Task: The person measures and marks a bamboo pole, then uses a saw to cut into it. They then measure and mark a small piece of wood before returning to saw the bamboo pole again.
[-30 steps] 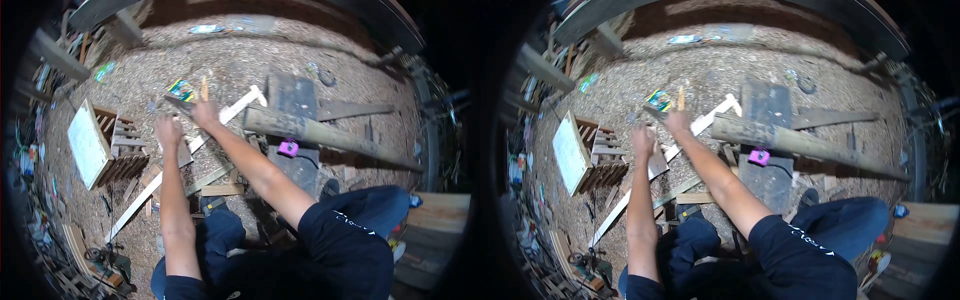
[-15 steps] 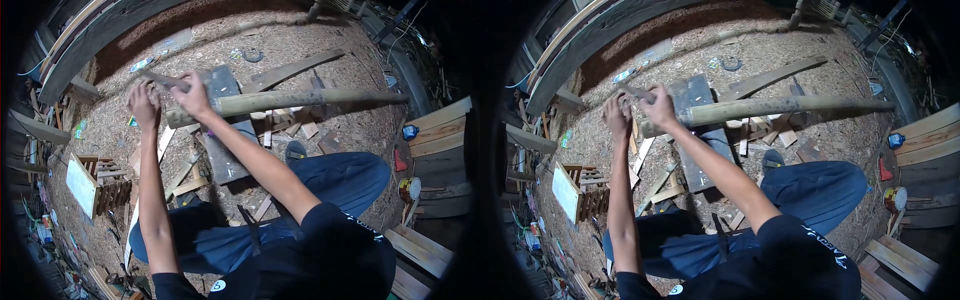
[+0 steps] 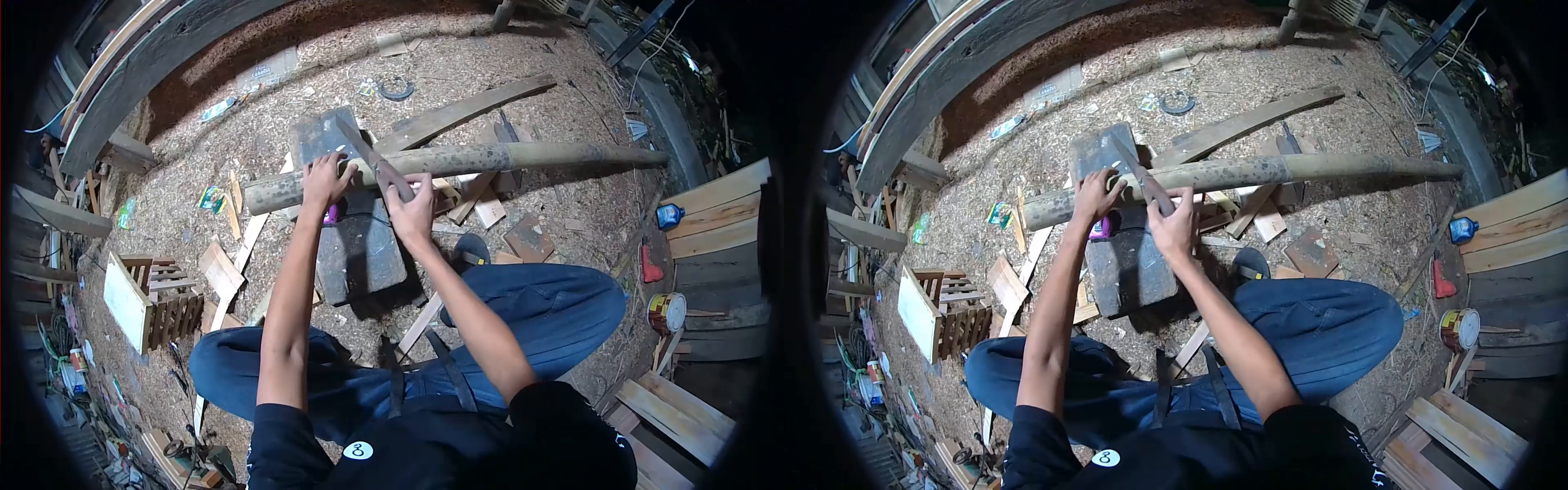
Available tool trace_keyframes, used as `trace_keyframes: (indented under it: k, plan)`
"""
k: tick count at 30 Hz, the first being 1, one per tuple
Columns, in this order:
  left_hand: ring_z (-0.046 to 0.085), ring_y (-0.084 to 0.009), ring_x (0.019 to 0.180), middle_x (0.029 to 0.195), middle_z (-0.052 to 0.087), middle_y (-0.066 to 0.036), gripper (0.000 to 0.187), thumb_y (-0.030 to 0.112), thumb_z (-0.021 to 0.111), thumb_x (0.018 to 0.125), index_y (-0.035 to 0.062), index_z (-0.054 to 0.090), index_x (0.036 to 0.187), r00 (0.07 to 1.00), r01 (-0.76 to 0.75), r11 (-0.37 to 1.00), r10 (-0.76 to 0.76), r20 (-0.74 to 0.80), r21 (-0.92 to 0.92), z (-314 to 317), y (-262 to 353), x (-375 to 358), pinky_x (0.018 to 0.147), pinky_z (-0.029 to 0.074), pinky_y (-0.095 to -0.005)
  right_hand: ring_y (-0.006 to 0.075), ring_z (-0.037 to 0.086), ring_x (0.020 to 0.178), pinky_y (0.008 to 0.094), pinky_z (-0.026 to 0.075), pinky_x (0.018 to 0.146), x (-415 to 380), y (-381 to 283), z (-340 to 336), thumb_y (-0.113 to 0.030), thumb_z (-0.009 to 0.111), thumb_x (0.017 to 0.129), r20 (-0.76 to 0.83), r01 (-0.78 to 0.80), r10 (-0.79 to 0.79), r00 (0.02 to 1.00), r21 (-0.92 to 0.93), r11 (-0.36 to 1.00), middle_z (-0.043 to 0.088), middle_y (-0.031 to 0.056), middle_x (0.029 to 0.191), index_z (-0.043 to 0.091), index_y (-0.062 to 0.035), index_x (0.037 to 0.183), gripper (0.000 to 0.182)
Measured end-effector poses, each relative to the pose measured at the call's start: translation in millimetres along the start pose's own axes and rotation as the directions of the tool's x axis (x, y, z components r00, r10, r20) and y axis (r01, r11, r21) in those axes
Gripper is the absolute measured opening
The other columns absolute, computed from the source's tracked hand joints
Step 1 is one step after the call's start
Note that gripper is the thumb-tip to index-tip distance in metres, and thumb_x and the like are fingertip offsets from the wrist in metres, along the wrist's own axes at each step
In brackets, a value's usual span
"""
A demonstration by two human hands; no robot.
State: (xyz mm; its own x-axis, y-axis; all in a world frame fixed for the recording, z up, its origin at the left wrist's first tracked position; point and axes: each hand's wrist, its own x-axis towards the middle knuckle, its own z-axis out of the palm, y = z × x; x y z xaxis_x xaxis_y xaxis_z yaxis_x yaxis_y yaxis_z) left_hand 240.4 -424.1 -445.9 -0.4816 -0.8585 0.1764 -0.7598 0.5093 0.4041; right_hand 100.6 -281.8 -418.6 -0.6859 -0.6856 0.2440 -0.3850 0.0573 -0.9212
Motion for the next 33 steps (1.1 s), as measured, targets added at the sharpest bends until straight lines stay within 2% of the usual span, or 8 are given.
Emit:
trace_keyframes:
  k: [12,13,18,20,24,26,30,33]
  plan:
    - [0.056,-0.0289,0.114,0.112,0.066,-0.014,0.058,0.061,0.058,0.081,0.0133,0.063,0.115,0.962,0.208,0.978,-0.207,0.177,0.010,13.5,-11.4,22.3,0.104,0.027,-0.0514,0.0420,0.062,0.070,0.0507,0.045,0.064,-39.5,-33.1,10.7,-0.025,0.063,0.088,0.167,-0.152,0.158,0.973,-0.045,0.987,0.061,0.0183,0.074,0.049,-0.0029,0.096,0.028]
    - [0.057,-0.0296,0.113,0.111,0.067,-0.014,0.060,0.062,0.059,0.080,0.0130,0.063,0.114,0.953,0.219,0.976,-0.214,0.213,-0.001,12.4,-12.8,24.4,0.103,0.028,-0.0512,0.0279,0.055,0.054,0.0424,0.043,0.056,-42.6,-38.0,13.3,-0.026,0.062,0.089,0.110,-0.083,0.083,0.990,-0.005,0.997,0.052,0.0134,0.059,0.049,-0.0013,0.080,0.029]
    - [0.058,-0.0307,0.112,0.109,0.068,-0.014,0.064,0.066,0.061,0.077,0.0126,0.060,0.113,0.909,0.257,0.966,-0.229,0.348,-0.036,4.2,-16.1,32.2,0.099,0.031,-0.0506,0.0237,0.048,0.054,0.0398,0.040,0.055,-46.9,-39.5,14.3,-0.023,0.061,0.089,0.168,-0.106,0.104,0.980,0.007,0.994,0.047,0.0131,0.060,0.047,-0.0010,0.080,0.028]
    - [0.058,-0.0315,0.112,0.107,0.068,-0.013,0.066,0.068,0.062,0.075,0.0127,0.060,0.112,0.905,0.254,0.967,-0.231,0.357,-0.018,3.6,-15.4,31.1,0.098,0.031,-0.0507,0.0453,0.060,0.070,0.0502,0.044,0.061,-47.7,-39.1,14.4,-0.023,0.060,0.088,0.175,-0.079,0.084,0.981,-0.035,0.996,0.059,0.0233,0.072,0.051,-0.0006,0.091,0.025]
    - [0.058,-0.0321,0.111,0.106,0.069,-0.013,0.066,0.068,0.063,0.075,0.0135,0.060,0.112,0.928,0.237,0.971,-0.222,0.301,-0.015,9.3,-17.0,29.2,0.098,0.031,-0.0507,0.0461,0.060,0.070,0.0504,0.045,0.061,-48.9,-37.8,22.1,-0.024,0.061,0.088,0.184,-0.116,0.130,0.974,-0.084,0.990,0.059,0.0246,0.073,0.051,0.0002,0.091,0.026]
    - [0.058,-0.0327,0.110,0.107,0.069,-0.012,0.065,0.066,0.064,0.075,0.0136,0.060,0.112,0.929,0.238,0.971,-0.218,0.299,-0.031,11.0,-18.0,30.4,0.097,0.032,-0.0510,0.0243,0.047,0.058,0.0391,0.040,0.058,-51.0,-36.3,25.6,-0.018,0.060,0.089,0.155,-0.091,0.097,0.983,-0.044,0.995,0.044,0.0138,0.065,0.046,-0.0008,0.083,0.023]
    - [0.059,-0.0323,0.108,0.108,0.068,-0.012,0.063,0.065,0.066,0.075,0.0133,0.060,0.112,0.920,0.242,0.970,-0.220,0.325,-0.027,4.7,-12.5,28.7,0.096,0.032,-0.0505,0.0228,0.045,0.058,0.0390,0.040,0.057,-54.7,-45.4,15.9,-0.018,0.060,0.089,0.168,-0.092,0.091,0.982,-0.004,0.996,0.042,0.0131,0.065,0.045,-0.0008,0.082,0.024]
    - [0.061,-0.0328,0.106,0.105,0.070,-0.011,0.063,0.066,0.064,0.076,0.0125,0.061,0.110,0.957,0.199,0.980,-0.191,0.218,-0.012,4.4,-10.0,22.8,0.094,0.034,-0.0511,0.0449,0.061,0.070,0.0476,0.045,0.060,-53.8,-41.0,13.8,-0.022,0.061,0.088,0.187,-0.066,0.076,0.979,-0.059,0.996,0.058,0.0253,0.074,0.051,0.0012,0.092,0.025]
